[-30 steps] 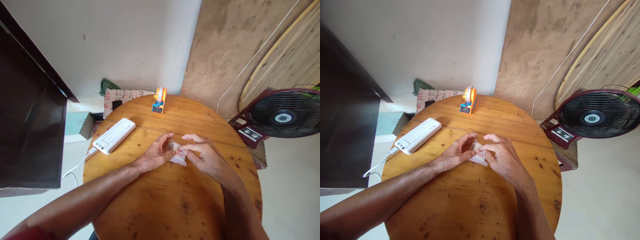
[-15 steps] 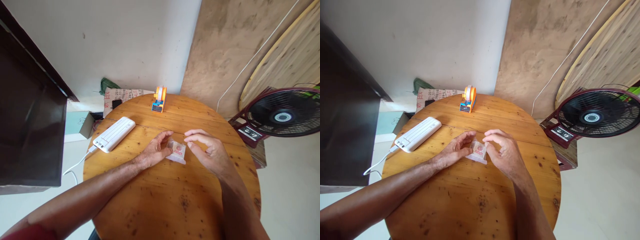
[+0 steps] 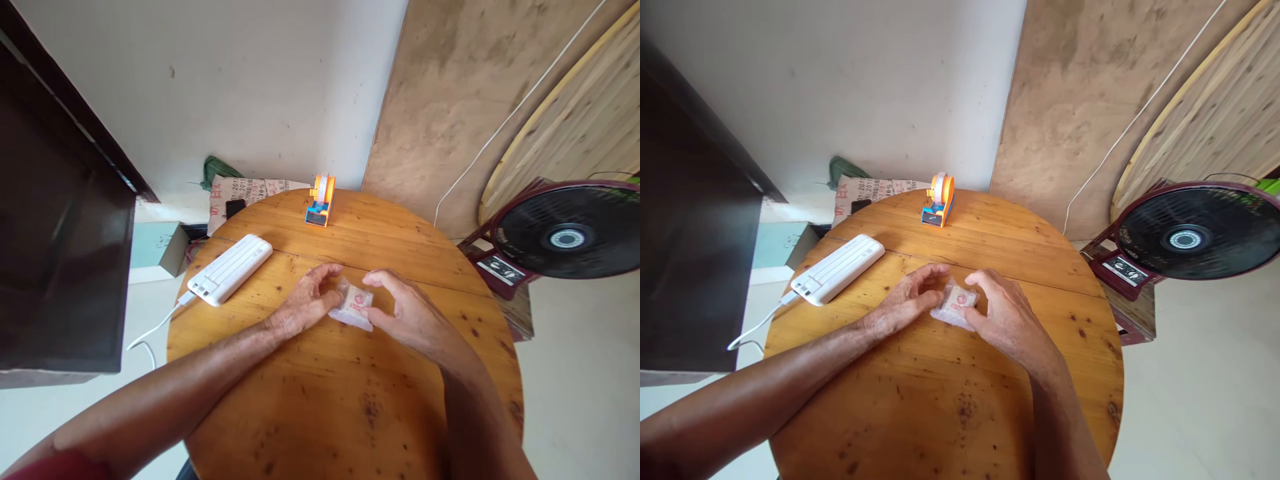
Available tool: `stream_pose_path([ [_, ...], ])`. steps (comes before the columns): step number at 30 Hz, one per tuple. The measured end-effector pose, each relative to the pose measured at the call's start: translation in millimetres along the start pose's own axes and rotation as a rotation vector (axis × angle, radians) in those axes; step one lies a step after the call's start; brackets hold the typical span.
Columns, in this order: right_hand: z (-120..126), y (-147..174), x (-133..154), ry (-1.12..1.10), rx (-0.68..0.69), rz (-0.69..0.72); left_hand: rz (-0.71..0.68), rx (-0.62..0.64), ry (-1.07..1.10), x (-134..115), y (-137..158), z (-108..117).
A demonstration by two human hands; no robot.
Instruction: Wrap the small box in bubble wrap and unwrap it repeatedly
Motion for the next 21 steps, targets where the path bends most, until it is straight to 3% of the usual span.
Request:
stream_pose_path([
  [6,-7,-7,0,0.006,-0.034,0.025,-0.139,-0.057,-0.358,-1,6,-1],
  [10,-6,-11,1,-0.022,-0.155,0.057,-0.138,-0.035,-0.381,-6,10,-5],
  [13,-3,-11,-3,-0.084,-0.296,0.056,-0.119,0.016,-0.296,-7,13,-9],
  [16,2,-9,-7,-0.192,-0.424,0.015,-0.124,0.188,-0.078,-10,17,-16],
  [21,9,-4,-14,-0.364,-0.54,-0.06,-0.016,0.348,0.239,-12,20,-23],
])
Point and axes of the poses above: each hand's wrist, its own y-axis away from the middle knuckle, its own z-axis out of the back of the hand, x = y × z, the point moved 5 cm from there along -y, towards the middle knuckle, and after that the axes turned 12 degrees about z, right-handed, at the moved point
